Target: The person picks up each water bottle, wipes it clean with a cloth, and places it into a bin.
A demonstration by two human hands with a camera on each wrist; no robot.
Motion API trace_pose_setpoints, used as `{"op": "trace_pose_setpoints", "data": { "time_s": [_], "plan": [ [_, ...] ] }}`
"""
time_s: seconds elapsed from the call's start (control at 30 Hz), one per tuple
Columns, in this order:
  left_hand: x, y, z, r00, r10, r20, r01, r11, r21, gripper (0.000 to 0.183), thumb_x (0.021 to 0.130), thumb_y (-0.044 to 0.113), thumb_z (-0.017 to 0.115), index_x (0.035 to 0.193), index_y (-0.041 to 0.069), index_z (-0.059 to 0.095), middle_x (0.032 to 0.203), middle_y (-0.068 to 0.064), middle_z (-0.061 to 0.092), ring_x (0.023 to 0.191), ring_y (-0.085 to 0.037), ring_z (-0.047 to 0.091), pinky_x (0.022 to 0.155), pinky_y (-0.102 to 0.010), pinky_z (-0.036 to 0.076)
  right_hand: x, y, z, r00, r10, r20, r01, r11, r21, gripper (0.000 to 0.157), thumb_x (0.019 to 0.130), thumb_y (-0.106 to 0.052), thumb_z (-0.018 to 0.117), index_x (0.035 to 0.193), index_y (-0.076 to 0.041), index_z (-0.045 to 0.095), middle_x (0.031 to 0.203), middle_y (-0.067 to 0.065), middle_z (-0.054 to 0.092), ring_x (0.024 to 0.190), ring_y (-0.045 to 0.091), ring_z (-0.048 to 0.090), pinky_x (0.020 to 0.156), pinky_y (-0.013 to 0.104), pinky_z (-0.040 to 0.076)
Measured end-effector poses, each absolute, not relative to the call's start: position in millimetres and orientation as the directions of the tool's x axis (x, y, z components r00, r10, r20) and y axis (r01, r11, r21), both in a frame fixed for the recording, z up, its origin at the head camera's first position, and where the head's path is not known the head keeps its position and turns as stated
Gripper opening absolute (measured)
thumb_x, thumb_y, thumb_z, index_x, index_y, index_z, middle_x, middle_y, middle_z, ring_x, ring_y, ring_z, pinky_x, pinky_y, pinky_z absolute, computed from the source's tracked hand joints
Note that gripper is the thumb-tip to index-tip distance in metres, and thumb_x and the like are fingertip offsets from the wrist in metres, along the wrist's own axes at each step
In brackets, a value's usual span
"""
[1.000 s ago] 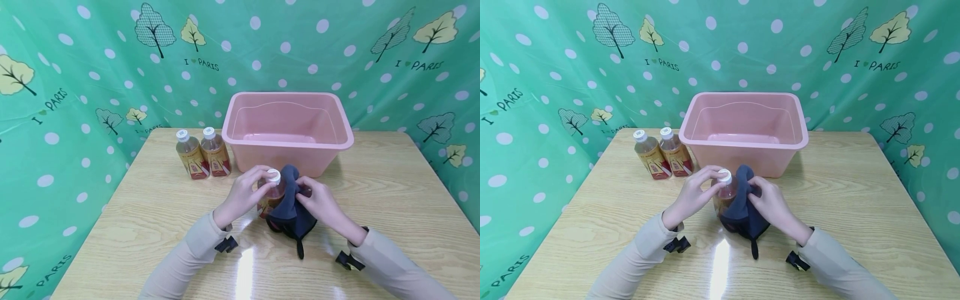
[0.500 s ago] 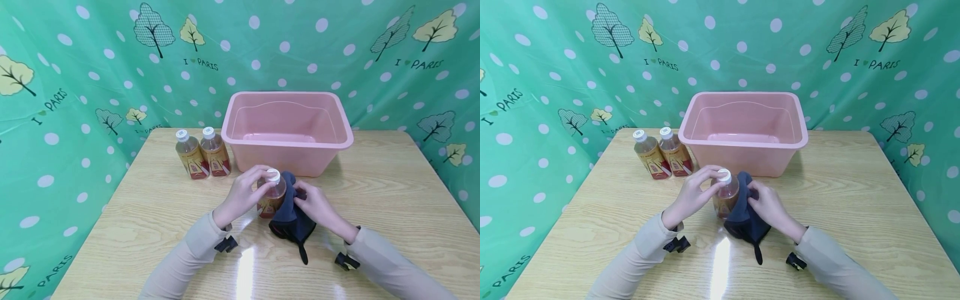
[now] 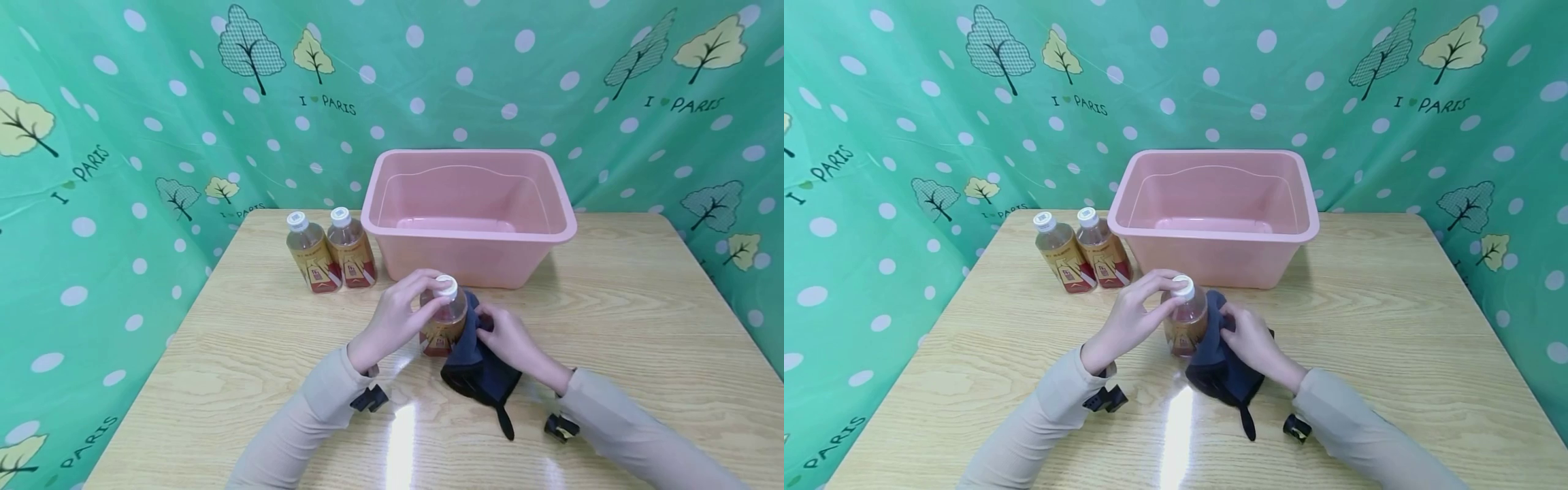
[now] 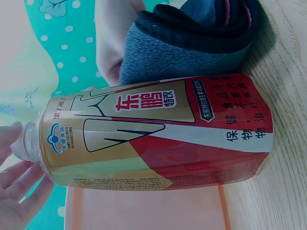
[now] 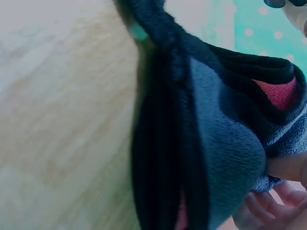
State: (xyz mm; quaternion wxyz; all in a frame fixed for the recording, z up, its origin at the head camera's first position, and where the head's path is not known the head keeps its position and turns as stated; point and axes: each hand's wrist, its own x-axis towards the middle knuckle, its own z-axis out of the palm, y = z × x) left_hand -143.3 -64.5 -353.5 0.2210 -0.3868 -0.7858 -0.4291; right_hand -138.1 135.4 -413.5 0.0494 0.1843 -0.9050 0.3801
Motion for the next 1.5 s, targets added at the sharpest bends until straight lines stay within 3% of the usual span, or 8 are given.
{"op": "trace_pose_setpoints", "data": {
  "time_s": [0.5,0.9,1.5],
  "plan": [
    [-143,-64,-352,-0.607,0.420,0.675,0.794,0.342,0.502,0.015,0.079,0.007,0.065,0.093,0.002,0.061,0.099,-0.009,0.061,0.092,-0.013,0.057,0.075,-0.027,0.049,-137,136,-417,-0.934,-0.288,0.212,-0.352,0.642,-0.681,0.018,0.070,0.012,0.062,0.084,0.002,0.059,0.075,0.011,0.061,0.069,0.019,0.055,0.060,0.031,0.045],
    [-143,-65,-354,-0.593,0.417,0.689,0.805,0.333,0.491,0.015,0.078,0.006,0.066,0.092,0.002,0.061,0.099,-0.010,0.061,0.091,-0.014,0.057,0.074,-0.029,0.050,-127,137,-384,-0.910,-0.260,0.323,-0.414,0.565,-0.713,0.022,0.069,0.017,0.060,0.088,0.006,0.058,0.085,0.017,0.062,0.078,0.027,0.059,0.065,0.036,0.050],
    [-143,-64,-353,-0.594,0.410,0.693,0.804,0.349,0.482,0.016,0.078,0.008,0.066,0.093,0.002,0.062,0.099,-0.009,0.061,0.092,-0.013,0.057,0.081,-0.017,0.045,-124,136,-369,-0.904,-0.239,0.355,-0.427,0.553,-0.715,0.022,0.071,0.017,0.059,0.088,0.004,0.059,0.086,0.015,0.062,0.078,0.026,0.059,0.064,0.034,0.051]
  ]
}}
